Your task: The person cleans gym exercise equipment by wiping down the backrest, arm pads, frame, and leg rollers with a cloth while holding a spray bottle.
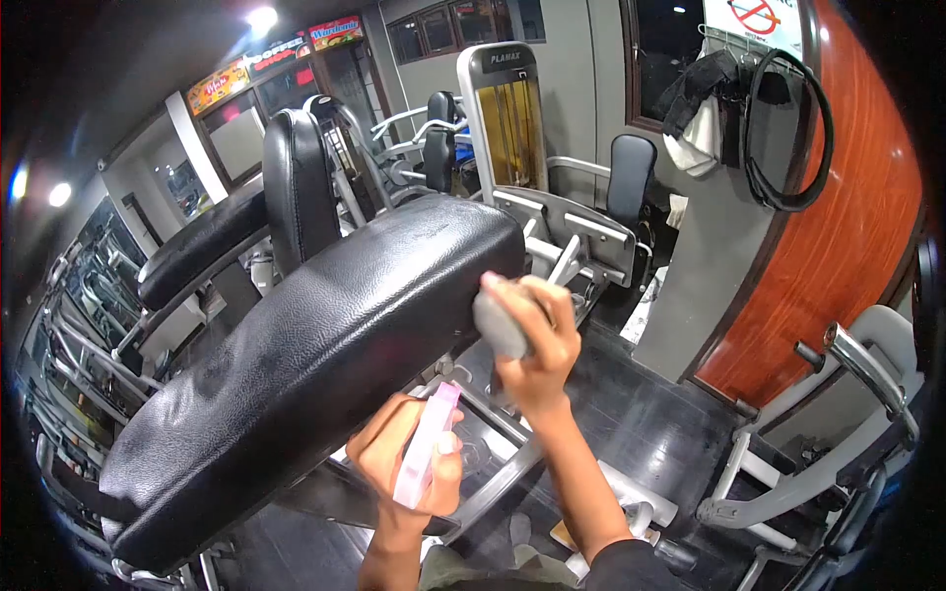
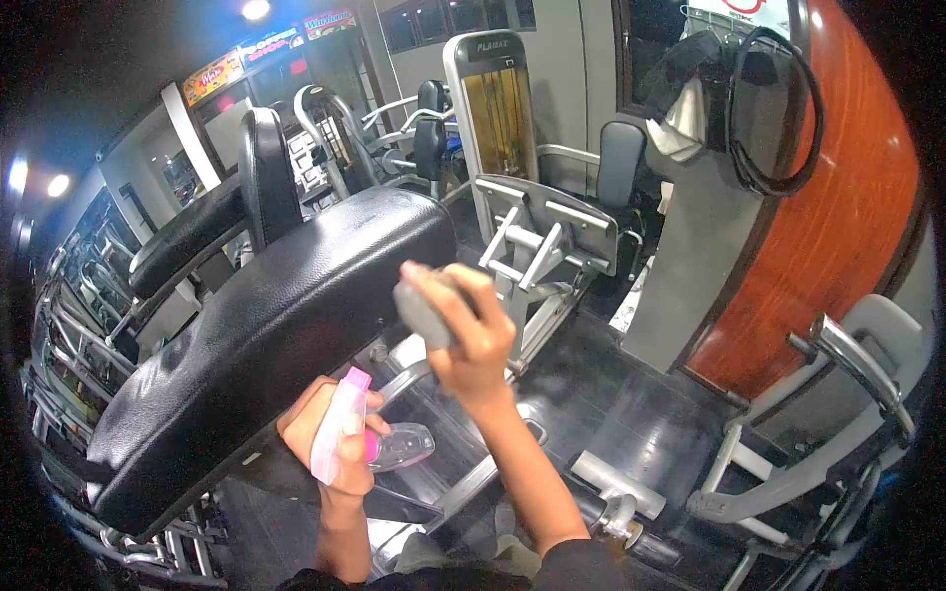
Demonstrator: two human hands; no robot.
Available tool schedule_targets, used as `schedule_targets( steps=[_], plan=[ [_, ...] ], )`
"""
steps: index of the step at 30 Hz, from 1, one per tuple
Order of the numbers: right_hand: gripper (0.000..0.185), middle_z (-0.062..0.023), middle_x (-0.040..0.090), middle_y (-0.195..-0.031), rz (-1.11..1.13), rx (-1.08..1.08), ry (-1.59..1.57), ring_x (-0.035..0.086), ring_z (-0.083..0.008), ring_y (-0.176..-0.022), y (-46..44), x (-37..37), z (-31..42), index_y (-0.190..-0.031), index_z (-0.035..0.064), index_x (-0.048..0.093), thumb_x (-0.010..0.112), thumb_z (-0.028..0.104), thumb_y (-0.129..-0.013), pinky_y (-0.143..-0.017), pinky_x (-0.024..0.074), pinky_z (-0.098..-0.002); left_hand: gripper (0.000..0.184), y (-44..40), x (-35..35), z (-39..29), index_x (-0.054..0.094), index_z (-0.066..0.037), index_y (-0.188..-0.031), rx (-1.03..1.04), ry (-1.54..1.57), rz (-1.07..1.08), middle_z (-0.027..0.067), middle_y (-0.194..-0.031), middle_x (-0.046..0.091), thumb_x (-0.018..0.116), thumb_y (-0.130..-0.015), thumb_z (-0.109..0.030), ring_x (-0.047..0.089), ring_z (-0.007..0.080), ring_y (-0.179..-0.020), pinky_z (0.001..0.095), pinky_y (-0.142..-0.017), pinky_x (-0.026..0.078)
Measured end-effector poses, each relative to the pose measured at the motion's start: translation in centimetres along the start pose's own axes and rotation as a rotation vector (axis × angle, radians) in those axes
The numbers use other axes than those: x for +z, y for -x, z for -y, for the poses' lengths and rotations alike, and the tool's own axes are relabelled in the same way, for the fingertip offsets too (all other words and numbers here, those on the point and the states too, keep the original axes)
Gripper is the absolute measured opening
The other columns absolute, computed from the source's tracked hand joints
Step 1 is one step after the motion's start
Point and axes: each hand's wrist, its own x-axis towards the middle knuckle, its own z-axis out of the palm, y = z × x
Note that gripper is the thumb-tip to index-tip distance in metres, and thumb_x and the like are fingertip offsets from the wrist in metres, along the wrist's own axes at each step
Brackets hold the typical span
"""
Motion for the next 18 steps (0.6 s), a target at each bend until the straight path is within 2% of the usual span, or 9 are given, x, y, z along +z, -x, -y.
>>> schedule_targets(
  steps=[2, 8, 10, 11, 12, 15, 16, 18],
  plan=[
    [0.054, -0.0079, 0.062, -0.1, -0.113, 0.098, 0.065, 0.067, -0.0241, -0.085, -0.2, 0.7, -0.8, -0.116, 0.0182, 0.073, 0.069, -0.006, -0.067, -0.073, 0.0542, -0.0335, 0.027, 0.2, -0.3, 0.2, 0.066, 0.002, -0.072, 0.025, 0.001, 0.013, 0.0108, -0.063, 0.06, 0.06, -0.077, -0.024, 0.057, 0.0229, -0.05, 0.0318, -0.046, 0.043],
    [0.053, -0.0091, 0.062, -0.1, -0.153, 0.225, 0.046, 0.065, -0.0241, -0.09, 0.0, 0.8, 0.3, -0.114, 0.0166, 0.074, 0.069, -0.008, -0.067, -0.081, 0.051, -0.0331, 0.026, 1.0, -0.5, 0.2, 0.066, 0.002, -0.071, -0.046, 0.0, -0.009, 0.011, -0.063, 0.059, 0.061, -0.077, -0.023, 0.058, 0.0235, -0.05, 0.0312, -0.047, 0.044],
    [0.056, -0.0103, 0.063, -0.099, -0.076, 0.328, -0.013, 0.064, -0.0246, -0.093, 0.7, -0.1, 0.5, -0.115, 0.0162, 0.073, 0.069, -0.009, -0.065, -0.085, 0.0492, -0.0332, 0.024, 1.2, -0.7, 0.4, 0.063, 0.001, -0.07, -0.043, 0.001, -0.008, 0.0111, -0.062, 0.057, 0.061, -0.077, -0.022, 0.056, 0.0243, -0.05, 0.0322, -0.047, 0.043],
    [0.052, -0.0102, 0.063, -0.098, -0.063, 0.343, -0.055, 0.064, -0.0235, -0.093, 1.3, -0.3, 0.4, -0.113, 0.0096, 0.072, 0.069, -0.009, -0.064, -0.088, 0.0482, -0.0322, 0.023, 1.2, -0.7, 0.6, 0.06, 0.0, -0.069, -0.037, 0.01, -0.002, 0.0112, -0.061, 0.055, 0.061, -0.077, -0.021, 0.054, 0.025, -0.05, 0.0331, -0.047, 0.041],
    [0.052, -0.0102, 0.063, -0.098, -0.061, 0.341, -0.056, 0.064, -0.0235, -0.093, 2.0, -0.3, 0.6, -0.113, 0.0096, 0.072, 0.069, -0.009, -0.064, -0.088, 0.0482, -0.0322, 0.023, 1.2, -0.8, 0.8, 0.06, 0.0, -0.069, -0.038, 0.01, -0.005, 0.0112, -0.061, 0.055, 0.061, -0.077, -0.021, 0.054, 0.025, -0.05, 0.0331, -0.047, 0.041],
    [0.035, -0.0094, 0.064, -0.099, -0.245, 0.599, -0.307, 0.065, -0.0214, -0.094, 3.9, -0.6, 2.1, -0.097, 0.0004, 0.066, 0.067, -0.011, -0.064, -0.089, 0.0493, -0.0314, 0.027, 0.7, -0.5, 1.2, 0.046, -0.002, -0.067, -0.033, 0.007, 0.064, 0.011, -0.059, 0.041, 0.062, -0.079, -0.021, 0.043, 0.028, -0.049, 0.0378, -0.048, 0.034],
    [0.035, -0.0094, 0.064, -0.099, -0.244, 0.597, -0.305, 0.065, -0.0214, -0.094, 4.4, -0.7, 2.0, -0.097, 0.0004, 0.066, 0.067, -0.011, -0.064, -0.089, 0.0493, -0.0314, 0.027, 0.6, -0.5, 1.4, 0.046, -0.002, -0.067, -0.033, 0.009, 0.062, 0.011, -0.059, 0.041, 0.062, -0.079, -0.021, 0.043, 0.028, -0.049, 0.0378, -0.048, 0.034],
    [0.035, -0.0101, 0.065, -0.099, -0.1, 0.462, -0.175, 0.065, -0.0234, -0.094, 5.4, -0.7, 1.6, -0.097, 0.0016, 0.066, 0.067, -0.011, -0.064, -0.087, 0.0504, -0.0322, 0.027, 0.7, -0.5, 1.6, 0.048, -0.002, -0.067, -0.071, 0.001, 0.089, 0.0109, -0.059, 0.042, 0.063, -0.079, -0.021, 0.044, 0.0279, -0.049, 0.0372, -0.049, 0.035]
  ],
)
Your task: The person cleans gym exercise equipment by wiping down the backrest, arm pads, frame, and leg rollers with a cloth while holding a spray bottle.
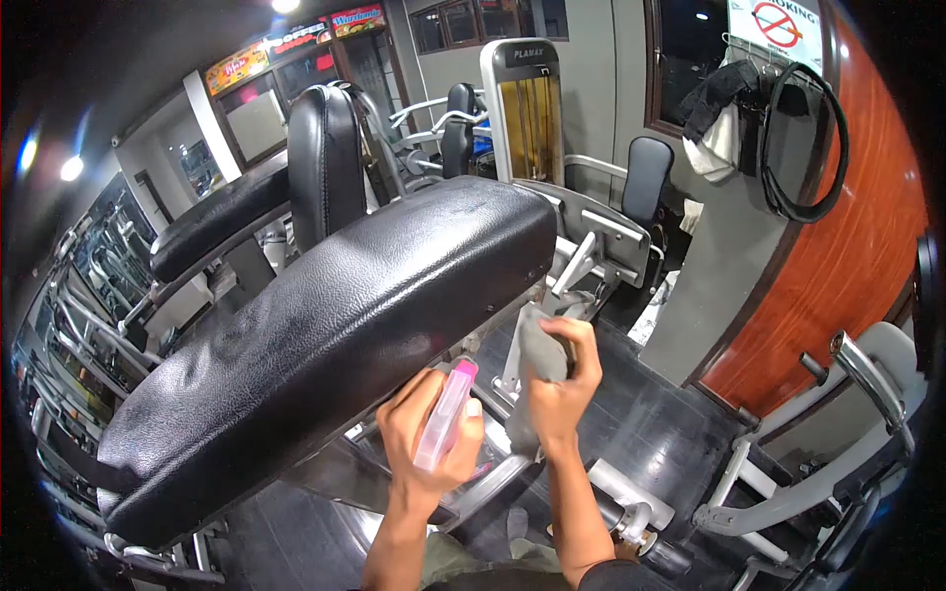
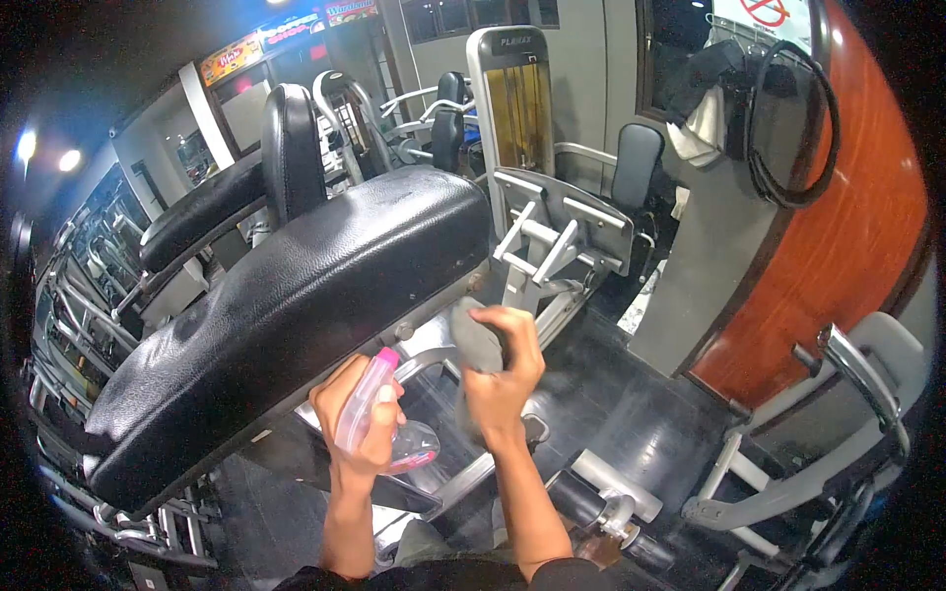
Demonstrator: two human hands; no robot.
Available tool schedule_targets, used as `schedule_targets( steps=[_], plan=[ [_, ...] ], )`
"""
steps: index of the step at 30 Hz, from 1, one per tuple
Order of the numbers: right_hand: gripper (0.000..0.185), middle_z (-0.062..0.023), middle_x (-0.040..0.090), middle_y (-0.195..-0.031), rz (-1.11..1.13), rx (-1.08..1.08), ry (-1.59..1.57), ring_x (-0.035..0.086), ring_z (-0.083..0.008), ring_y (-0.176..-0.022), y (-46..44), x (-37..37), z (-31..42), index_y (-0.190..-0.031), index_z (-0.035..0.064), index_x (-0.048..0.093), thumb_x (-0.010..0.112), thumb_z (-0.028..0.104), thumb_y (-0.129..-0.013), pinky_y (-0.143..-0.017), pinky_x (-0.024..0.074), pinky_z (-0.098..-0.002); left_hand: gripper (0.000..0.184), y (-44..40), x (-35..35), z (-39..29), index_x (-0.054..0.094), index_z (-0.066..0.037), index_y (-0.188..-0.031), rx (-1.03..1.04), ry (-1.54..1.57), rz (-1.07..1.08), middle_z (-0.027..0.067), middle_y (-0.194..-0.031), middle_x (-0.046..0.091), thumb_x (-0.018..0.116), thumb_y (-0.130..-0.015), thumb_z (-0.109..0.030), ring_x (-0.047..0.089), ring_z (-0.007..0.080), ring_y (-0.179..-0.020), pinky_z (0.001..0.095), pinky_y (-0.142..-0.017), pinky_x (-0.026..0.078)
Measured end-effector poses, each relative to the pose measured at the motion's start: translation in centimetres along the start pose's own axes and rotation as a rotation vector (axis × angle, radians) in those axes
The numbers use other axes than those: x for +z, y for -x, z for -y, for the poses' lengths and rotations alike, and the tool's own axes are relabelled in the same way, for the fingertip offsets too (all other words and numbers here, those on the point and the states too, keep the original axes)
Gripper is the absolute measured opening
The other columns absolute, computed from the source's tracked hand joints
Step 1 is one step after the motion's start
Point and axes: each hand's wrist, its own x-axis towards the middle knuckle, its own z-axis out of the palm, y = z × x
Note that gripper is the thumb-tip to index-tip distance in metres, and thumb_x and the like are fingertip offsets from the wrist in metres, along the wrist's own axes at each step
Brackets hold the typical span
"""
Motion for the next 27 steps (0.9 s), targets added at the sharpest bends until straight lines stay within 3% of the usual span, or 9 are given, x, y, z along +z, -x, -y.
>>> schedule_targets(
  steps=[3, 6, 9, 12, 18, 21, 23, 26, 27],
  plan=[
    [0.041, -0.0131, 0.064, -0.097, -0.022, -0.083, 0.139, 0.065, -0.0302, -0.09, -0.4, 1.9, 0.4, -0.101, 0.006, 0.068, 0.065, -0.011, -0.064, -0.082, 0.0508, -0.0357, 0.036, 0.0, -0.4, -0.1, 0.059, 0.002, -0.068, 0.067, -0.084, -0.022, 0.0084, -0.056, 0.055, 0.055, -0.085, -0.029, 0.056, 0.0182, -0.046, 0.0309, -0.047, 0.04],
    [0.048, -0.0111, 0.064, -0.098, -0.034, -0.154, 0.188, 0.065, -0.0302, -0.089, 0.7, 2.6, 0.6, -0.105, 0.0099, 0.071, 0.062, -0.011, -0.062, -0.08, 0.0516, -0.0356, 0.026, 1.0, -1.1, -0.4, 0.054, -0.001, -0.069, -0.015, -0.022, -0.029, 0.0115, -0.06, 0.049, 0.062, -0.08, -0.023, 0.05, 0.0276, -0.051, 0.0366, -0.049, 0.038],
    [0.058, -0.0096, 0.064, -0.105, 0.091, -0.248, 0.168, 0.067, -0.0283, -0.089, 1.3, 2.0, -0.4, -0.111, 0.016, 0.073, 0.061, -0.011, -0.061, -0.076, 0.0537, -0.0343, 0.025, 1.4, -2.0, -0.8, 0.06, 0.0, -0.071, -0.053, 0.038, -0.014, 0.0117, -0.063, 0.055, 0.062, -0.08, -0.023, 0.055, 0.0269, -0.053, 0.034, -0.052, 0.042],
    [0.058, -0.0096, 0.062, -0.103, -0.047, -0.217, 0.254, 0.067, -0.0264, -0.089, -1.3, 1.5, -1.7, -0.111, 0.0172, 0.073, 0.064, -0.012, -0.062, -0.075, 0.0541, -0.0334, 0.026, 2.1, -2.8, -0.6, 0.064, 0.002, -0.074, -0.09, 0.036, -0.004, 0.0118, -0.064, 0.06, 0.062, -0.08, -0.023, 0.059, 0.026, -0.055, 0.0323, -0.053, 0.044],
    [0.045, -0.0103, 0.062, -0.096, -0.005, -0.238, 0.182, 0.065, -0.0251, -0.087, 2.5, 2.9, -0.7, -0.11, 0.0118, 0.072, 0.071, -0.007, -0.069, -0.076, 0.0521, -0.0315, 0.025, 2.7, -3.4, 0.0, 0.066, 0.002, -0.075, -0.07, 0.094, 0.016, 0.0104, -0.063, 0.06, 0.061, -0.082, -0.021, 0.06, 0.0207, -0.051, 0.0304, -0.049, 0.044],
    [0.036, -0.0111, 0.063, -0.095, -0.009, -0.158, 0.08, 0.065, -0.0253, -0.088, 3.1, 3.4, -2.2, -0.106, 0.0058, 0.068, 0.07, -0.005, -0.072, -0.081, 0.051, -0.0328, 0.026, 3.0, -3.2, 0.1, 0.066, 0.003, -0.075, -0.11, 0.158, -0.008, 0.009, -0.063, 0.061, 0.061, -0.084, -0.021, 0.061, 0.0167, -0.049, 0.028, -0.047, 0.044],
    [0.027, -0.0103, 0.062, -0.095, -0.139, 0.133, 0.024, 0.062, -0.0223, -0.091, 2.5, 3.9, -3.1, -0.102, 0.0017, 0.061, 0.069, -0.004, -0.077, -0.086, 0.048, -0.0323, 0.026, 3.2, -3.1, 0.1, 0.066, 0.003, -0.075, -0.117, 0.19, -0.034, 0.0083, -0.062, 0.061, 0.06, -0.084, -0.02, 0.061, 0.015, -0.048, 0.027, -0.046, 0.044],
    [0.022, -0.0061, 0.057, -0.095, -0.185, 0.225, -0.041, 0.054, -0.0141, -0.093, 2.7, 5.0, -2.2, -0.104, 0.0018, 0.053, 0.065, 0.0, -0.085, -0.086, 0.0431, -0.0286, 0.029, 3.5, -3.4, -0.3, 0.066, 0.003, -0.075, -0.124, 0.194, -0.04, 0.0074, -0.06, 0.061, 0.059, -0.085, -0.023, 0.062, 0.0152, -0.049, 0.0266, -0.046, 0.045],
    [0.025, -0.0097, 0.058, -0.098, -0.175, 0.249, -0.072, 0.056, -0.0173, -0.094, 3.6, 5.6, -2.1, -0.106, 0.0023, 0.051, 0.065, 0.0, -0.085, -0.087, 0.0437, -0.0303, 0.031, 3.6, -3.6, -0.4, 0.066, 0.003, -0.074, -0.116, 0.19, -0.051, 0.0071, -0.059, 0.061, 0.058, -0.086, -0.024, 0.061, 0.0153, -0.049, 0.0268, -0.046, 0.044]
  ],
)
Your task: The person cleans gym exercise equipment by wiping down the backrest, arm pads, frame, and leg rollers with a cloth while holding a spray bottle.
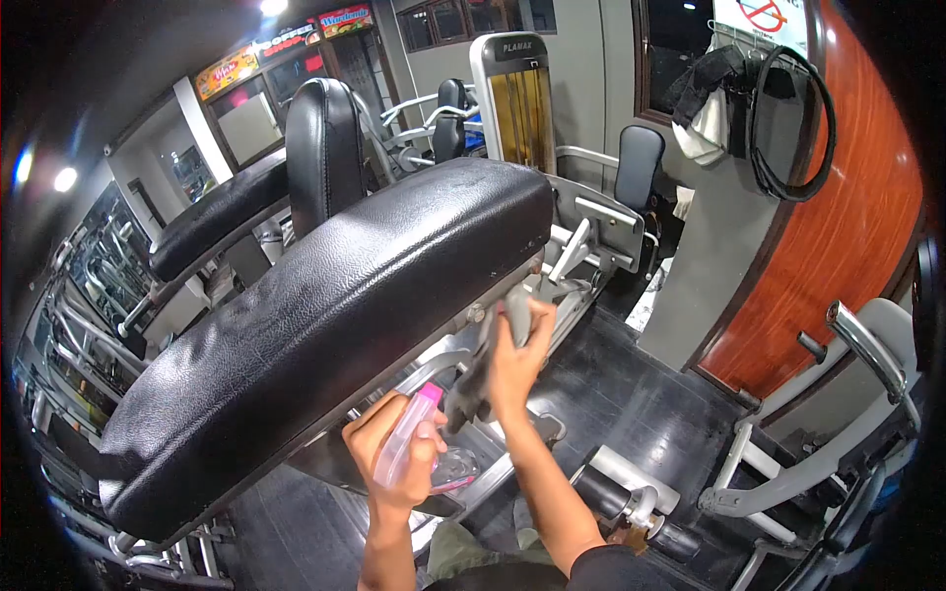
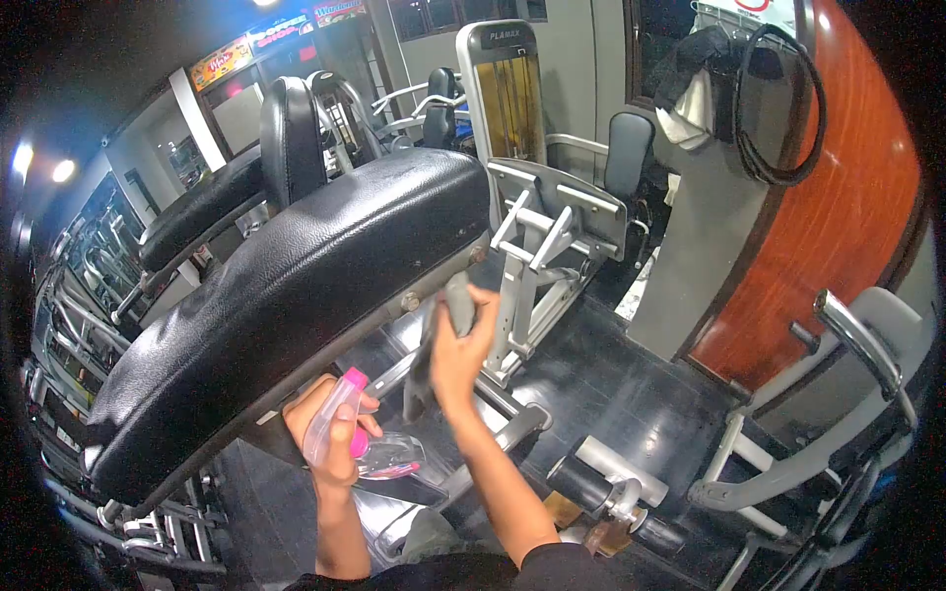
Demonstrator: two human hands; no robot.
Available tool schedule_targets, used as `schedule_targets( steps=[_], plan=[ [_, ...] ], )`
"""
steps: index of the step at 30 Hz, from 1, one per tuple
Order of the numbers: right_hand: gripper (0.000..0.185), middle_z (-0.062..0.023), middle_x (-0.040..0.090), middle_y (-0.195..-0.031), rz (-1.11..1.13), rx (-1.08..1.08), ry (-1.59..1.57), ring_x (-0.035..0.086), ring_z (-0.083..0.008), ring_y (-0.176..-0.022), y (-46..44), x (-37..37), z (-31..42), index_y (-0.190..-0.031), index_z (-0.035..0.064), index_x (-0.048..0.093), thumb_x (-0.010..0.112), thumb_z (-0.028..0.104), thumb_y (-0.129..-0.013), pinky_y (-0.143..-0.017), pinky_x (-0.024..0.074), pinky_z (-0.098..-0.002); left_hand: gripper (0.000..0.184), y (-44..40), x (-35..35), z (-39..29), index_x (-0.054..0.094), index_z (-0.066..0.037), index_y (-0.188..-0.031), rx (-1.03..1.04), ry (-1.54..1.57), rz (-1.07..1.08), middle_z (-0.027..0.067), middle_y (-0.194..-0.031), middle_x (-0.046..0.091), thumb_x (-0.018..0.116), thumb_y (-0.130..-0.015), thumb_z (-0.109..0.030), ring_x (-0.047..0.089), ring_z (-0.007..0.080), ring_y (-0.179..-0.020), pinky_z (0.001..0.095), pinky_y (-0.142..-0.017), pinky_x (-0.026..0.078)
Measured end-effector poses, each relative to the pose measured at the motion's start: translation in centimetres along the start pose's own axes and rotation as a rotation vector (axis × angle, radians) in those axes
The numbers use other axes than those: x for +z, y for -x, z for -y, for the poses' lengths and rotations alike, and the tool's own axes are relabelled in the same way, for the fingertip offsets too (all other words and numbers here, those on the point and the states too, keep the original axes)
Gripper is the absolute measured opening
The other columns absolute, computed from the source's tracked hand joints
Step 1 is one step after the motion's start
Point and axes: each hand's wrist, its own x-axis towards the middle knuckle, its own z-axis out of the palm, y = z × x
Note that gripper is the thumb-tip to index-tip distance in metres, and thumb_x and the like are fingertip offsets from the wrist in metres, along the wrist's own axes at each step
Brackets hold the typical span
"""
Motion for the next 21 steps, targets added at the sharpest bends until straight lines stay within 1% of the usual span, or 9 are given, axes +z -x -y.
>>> schedule_targets(
  steps=[3, 5, 6, 7, 9, 11, 14, 16, 21],
  plan=[
    [0.034, -0.0167, 0.061, -0.104, 0.071, -0.125, -0.056, 0.062, -0.0274, -0.096, 4.3, 0.8, 0.0, -0.108, 0.0032, 0.055, 0.068, -0.001, -0.077, -0.086, 0.0475, -0.0357, 0.034, 0.6, -0.7, 0.0, 0.066, 0.003, -0.073, 0.011, -0.025, -0.038, 0.0066, -0.055, 0.06, 0.056, -0.086, -0.027, 0.06, 0.0156, -0.048, 0.0274, -0.046, 0.044],
    [0.043, -0.0191, 0.062, -0.108, 0.375, -0.415, -0.004, 0.063, -0.035, -0.1, 5.1, -0.5, 0.5, -0.107, 0.0046, 0.063, 0.069, -0.001, -0.064, -0.084, 0.0506, -0.0396, 0.035, 0.8, -1.2, -0.1, 0.066, 0.003, -0.072, 0.016, -0.053, -0.072, 0.0065, -0.054, 0.059, 0.055, -0.086, -0.028, 0.059, 0.0157, -0.048, 0.0277, -0.047, 0.044],
    [0.049, -0.018, 0.062, -0.109, 0.476, -0.363, 0.017, 0.063, -0.0373, -0.1, 6.0, -0.7, 1.1, -0.104, 0.0066, 0.068, 0.068, 0.001, -0.055, -0.081, 0.0522, -0.0415, 0.035, 0.9, -1.5, -0.4, 0.066, 0.003, -0.072, 0.025, -0.065, -0.085, 0.0065, -0.054, 0.059, 0.055, -0.086, -0.028, 0.058, 0.0158, -0.048, 0.028, -0.047, 0.044],
    [0.049, -0.018, 0.062, -0.109, 0.478, -0.357, 0.012, 0.063, -0.0373, -0.1, 6.1, -0.7, 1.4, -0.104, 0.0066, 0.068, 0.068, 0.001, -0.055, -0.081, 0.0522, -0.0415, 0.035, 1.1, -1.8, -0.6, 0.066, 0.003, -0.072, 0.03, -0.08, -0.095, 0.0064, -0.054, 0.059, 0.055, -0.086, -0.027, 0.058, 0.0159, -0.048, 0.0283, -0.047, 0.043],
    [0.045, -0.017, 0.063, -0.105, 0.26, -0.458, 0.152, 0.064, -0.0352, -0.095, 4.8, -0.5, 2.2, -0.103, 0.0066, 0.069, 0.067, -0.003, -0.059, -0.078, 0.0526, -0.0391, 0.034, 1.3, -2.4, -0.9, 0.066, 0.003, -0.072, 0.022, -0.064, -0.111, 0.0073, -0.056, 0.061, 0.056, -0.085, -0.027, 0.059, 0.0159, -0.048, 0.0279, -0.047, 0.044],
    [0.043, -0.0159, 0.061, -0.097, 0.051, -0.41, 0.072, 0.064, -0.0306, -0.087, 2.9, 0.2, 3.4, -0.103, 0.0074, 0.07, 0.063, -0.011, -0.064, -0.073, 0.0528, -0.0356, 0.035, 1.6, -2.9, -1.4, 0.066, 0.004, -0.073, 0.02, -0.072, -0.127, 0.0082, -0.06, 0.062, 0.056, -0.085, -0.027, 0.06, 0.0159, -0.048, 0.0276, -0.046, 0.045],
    [0.048, -0.0144, 0.062, -0.1, 0.109, -0.38, 0.178, 0.065, -0.0301, -0.087, 3.0, -0.1, 4.9, -0.105, 0.0106, 0.071, 0.065, -0.007, -0.061, -0.071, 0.0536, -0.0356, 0.036, 1.7, -3.4, -1.5, 0.066, 0.005, -0.074, 0.006, -0.091, -0.098, 0.0087, -0.061, 0.062, 0.056, -0.086, -0.028, 0.061, 0.0159, -0.049, 0.0275, -0.046, 0.045],
    [0.053, -0.0117, 0.063, -0.103, 0.35, -0.489, 0.174, 0.066, -0.0295, -0.087, 4.0, -0.3, 5.3, -0.108, 0.0153, 0.072, 0.067, -0.002, -0.057, -0.069, 0.0544, -0.0359, 0.036, 1.6, -3.4, -1.4, 0.066, 0.005, -0.075, 0.01, -0.082, -0.08, 0.0085, -0.061, 0.061, 0.056, -0.086, -0.028, 0.061, 0.0158, -0.049, 0.0275, -0.046, 0.045],
    [0.055, -0.0103, 0.064, -0.103, 0.423, -0.496, 0.254, 0.067, -0.0292, -0.086, 2.6, -2.4, 5.1, -0.107, 0.0178, 0.072, 0.065, -0.002, -0.056, -0.069, 0.0545, -0.0356, 0.037, 1.5, -2.7, -0.8, 0.066, 0.005, -0.075, 0.031, -0.064, -0.004, 0.0083, -0.059, 0.06, 0.057, -0.086, -0.03, 0.061, 0.0158, -0.048, 0.0274, -0.046, 0.045]
  ],
)
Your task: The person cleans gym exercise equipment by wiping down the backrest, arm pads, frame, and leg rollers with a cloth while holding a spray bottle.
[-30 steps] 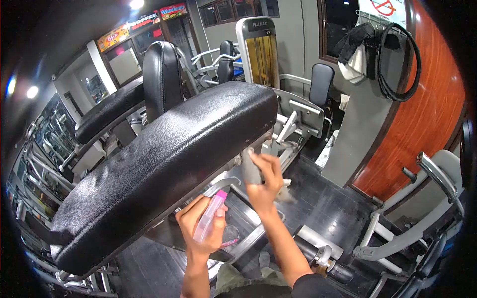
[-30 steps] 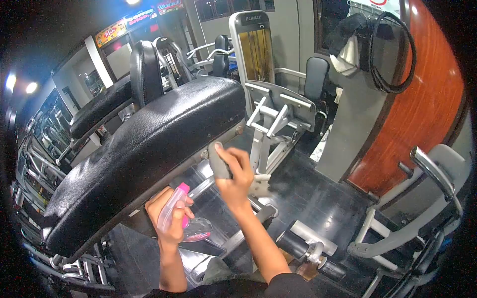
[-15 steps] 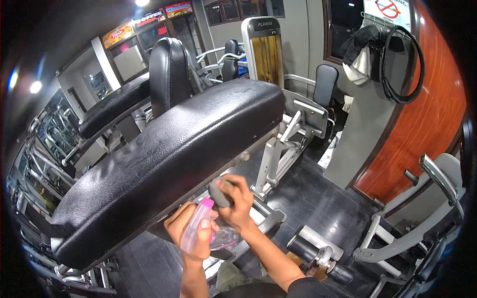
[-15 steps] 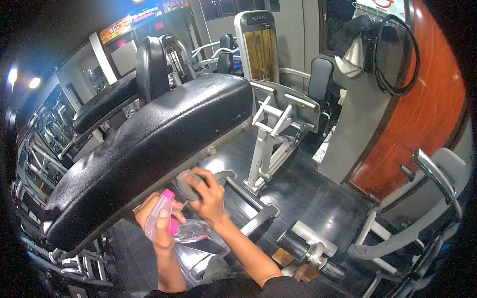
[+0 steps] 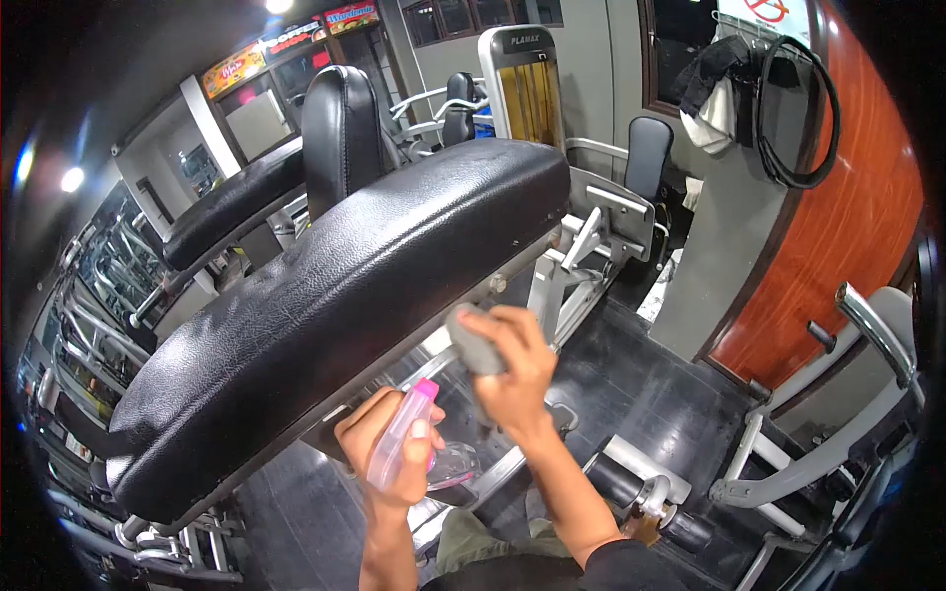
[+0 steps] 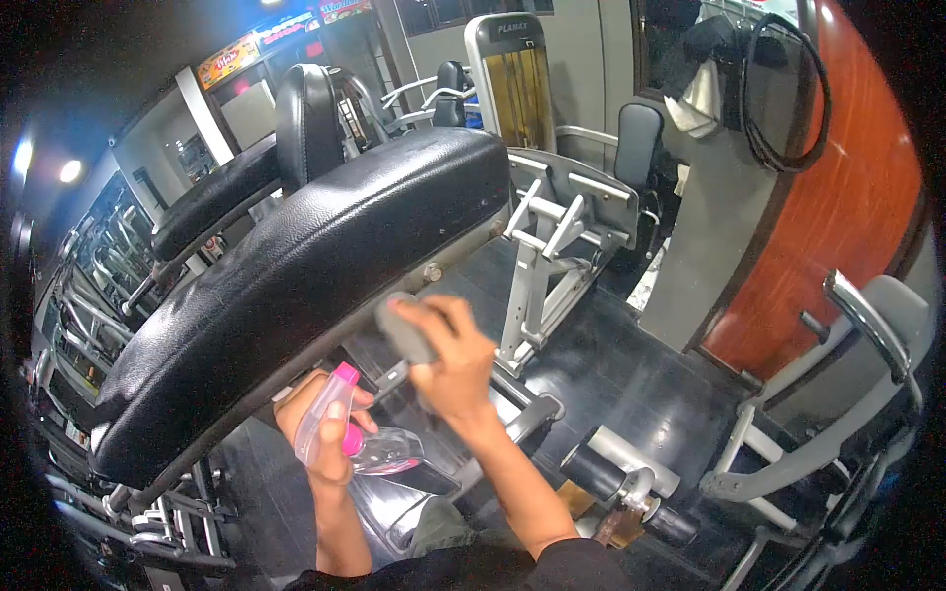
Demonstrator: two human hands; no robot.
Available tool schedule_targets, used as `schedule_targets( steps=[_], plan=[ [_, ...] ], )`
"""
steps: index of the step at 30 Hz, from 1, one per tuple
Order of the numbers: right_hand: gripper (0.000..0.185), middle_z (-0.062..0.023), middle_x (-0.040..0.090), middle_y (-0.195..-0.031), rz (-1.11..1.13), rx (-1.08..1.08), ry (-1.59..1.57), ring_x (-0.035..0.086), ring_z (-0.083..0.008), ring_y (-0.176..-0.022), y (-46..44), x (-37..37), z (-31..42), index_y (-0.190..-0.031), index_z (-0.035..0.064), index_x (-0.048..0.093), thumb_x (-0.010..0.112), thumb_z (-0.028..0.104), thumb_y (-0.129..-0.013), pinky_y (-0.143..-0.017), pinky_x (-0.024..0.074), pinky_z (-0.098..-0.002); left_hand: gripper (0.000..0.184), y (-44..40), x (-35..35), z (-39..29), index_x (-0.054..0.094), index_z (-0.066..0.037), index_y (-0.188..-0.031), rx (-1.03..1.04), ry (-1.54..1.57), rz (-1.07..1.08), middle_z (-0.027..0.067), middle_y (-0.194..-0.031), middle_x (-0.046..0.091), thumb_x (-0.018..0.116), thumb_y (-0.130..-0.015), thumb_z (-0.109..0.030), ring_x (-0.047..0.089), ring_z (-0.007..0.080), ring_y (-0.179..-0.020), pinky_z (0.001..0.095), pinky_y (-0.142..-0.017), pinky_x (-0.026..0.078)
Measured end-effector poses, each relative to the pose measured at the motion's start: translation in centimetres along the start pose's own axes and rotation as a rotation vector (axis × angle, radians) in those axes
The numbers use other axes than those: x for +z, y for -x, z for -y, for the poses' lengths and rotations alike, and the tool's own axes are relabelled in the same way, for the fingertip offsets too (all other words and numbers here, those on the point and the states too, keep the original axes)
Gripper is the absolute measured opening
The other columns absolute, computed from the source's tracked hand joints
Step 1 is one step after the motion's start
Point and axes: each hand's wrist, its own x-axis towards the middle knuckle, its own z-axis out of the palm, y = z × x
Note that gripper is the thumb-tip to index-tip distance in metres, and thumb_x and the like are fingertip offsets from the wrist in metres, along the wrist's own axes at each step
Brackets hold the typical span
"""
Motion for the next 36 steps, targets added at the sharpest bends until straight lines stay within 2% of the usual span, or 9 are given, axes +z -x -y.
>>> schedule_targets(
  steps=[6, 10, 12, 18, 21, 24, 27, 31, 36],
  plan=[
    [0.036, -0.0125, 0.063, -0.099, -0.464, 0.164, 0.045, 0.062, -0.0268, -0.095, -2.2, -3.7, -6.0, -0.102, 0.002, 0.066, 0.06, -0.008, -0.068, -0.09, 0.0462, -0.0336, 0.035, -0.8, 2.5, 0.4, 0.066, 0.005, -0.076, 0.013, 0.075, 0.055, 0.01, -0.063, 0.061, 0.058, -0.087, -0.028, 0.062, 0.0161, -0.049, 0.0279, -0.046, 0.045],
    [0.039, -0.0121, 0.064, -0.104, -0.347, 0.271, -0.108, 0.062, -0.0256, -0.101, -6.3, -4.2, -8.5, -0.112, 0.0016, 0.065, 0.058, -0.005, -0.074, -0.093, 0.0441, -0.0316, 0.032, -1.5, 3.5, 0.5, 0.066, 0.005, -0.077, 0.032, 0.092, 0.087, 0.0103, -0.064, 0.061, 0.058, -0.086, -0.024, 0.062, 0.0164, -0.049, 0.0276, -0.046, 0.046],
    [0.04, -0.0114, 0.065, -0.105, -0.256, 0.203, -0.083, 0.063, -0.0255, -0.1, -7.8, -3.5, -9.0, -0.113, 0.0036, 0.065, 0.059, -0.005, -0.075, -0.092, 0.0454, -0.0314, 0.032, -1.8, 3.9, 0.4, 0.066, 0.005, -0.076, 0.029, 0.078, 0.093, 0.0105, -0.064, 0.061, 0.058, -0.086, -0.024, 0.062, 0.0165, -0.049, 0.0276, -0.046, 0.046],
    [0.026, -0.0059, 0.064, -0.098, -0.435, 0.298, -0.05, 0.06, -0.0164, -0.094, -3.9, -0.3, -9.5, -0.108, 0.0015, 0.066, 0.064, -0.001, -0.082, -0.088, 0.0451, -0.0288, 0.033, -1.6, 4.2, 0.8, 0.065, 0.006, -0.075, -0.007, 0.068, 0.036, 0.0111, -0.064, 0.062, 0.057, -0.085, -0.024, 0.063, 0.0166, -0.049, 0.0273, -0.046, 0.046],
    [0.027, -0.0076, 0.068, -0.1, -0.356, 0.614, -0.323, 0.061, -0.0129, -0.096, -1.6, 0.4, -6.7, -0.11, -0.0006, 0.066, 0.068, 0.002, -0.083, -0.087, 0.0469, -0.0296, 0.042, -1.2, 4.1, 0.6, 0.064, 0.006, -0.075, -0.048, 0.032, -0.011, 0.0126, -0.066, 0.061, 0.054, -0.088, -0.033, 0.061, 0.0173, -0.049, 0.0276, -0.048, 0.046],
    [0.032, -0.0084, 0.069, -0.099, -0.265, 0.662, -0.496, 0.063, -0.0142, -0.096, 0.9, 1.6, -3.9, -0.109, -0.0014, 0.065, 0.068, -0.004, -0.077, -0.087, 0.0483, -0.0298, 0.05, -0.2, 3.3, 0.6, 0.062, 0.005, -0.077, -0.088, -0.029, -0.023, 0.0145, -0.069, 0.06, 0.052, -0.09, -0.043, 0.06, 0.0181, -0.05, 0.0282, -0.05, 0.047],
    [0.038, -0.0135, 0.07, -0.102, -0.047, 0.454, -0.429, 0.067, -0.0225, -0.095, 2.5, 1.8, -2.2, -0.104, -0.0014, 0.069, 0.069, -0.008, -0.067, -0.086, 0.0498, -0.0318, 0.052, 1.5, 2.4, 0.1, 0.062, 0.004, -0.077, -0.13, -0.035, -0.129, 0.0138, -0.07, 0.059, 0.052, -0.091, -0.045, 0.06, 0.0182, -0.05, 0.0284, -0.05, 0.047],
    [0.039, -0.0124, 0.067, -0.098, 0.065, 0.429, -0.44, 0.065, -0.022, -0.094, 4.2, 2.0, -0.5, -0.106, -0.001, 0.067, 0.064, -0.009, -0.068, -0.087, 0.0481, -0.031, 0.054, 4.4, -0.1, 0.5, 0.062, 0.005, -0.078, -0.126, -0.091, -0.219, 0.0134, -0.07, 0.059, 0.052, -0.091, -0.046, 0.059, 0.0178, -0.049, 0.0287, -0.047, 0.046],
    [0.042, -0.0148, 0.061, -0.107, 0.179, 0.505, -0.674, 0.058, -0.0235, -0.102, 6.9, 1.9, 1.4, -0.11, -0.0041, 0.06, 0.058, 0.015, -0.073, -0.094, 0.0428, -0.0341, 0.051, 8.0, -3.6, 1.6, 0.061, 0.009, -0.08, -0.167, -0.188, -0.387, 0.0122, -0.069, 0.057, 0.055, -0.091, -0.041, 0.058, 0.0173, -0.046, 0.0284, -0.042, 0.043]
  ],
)
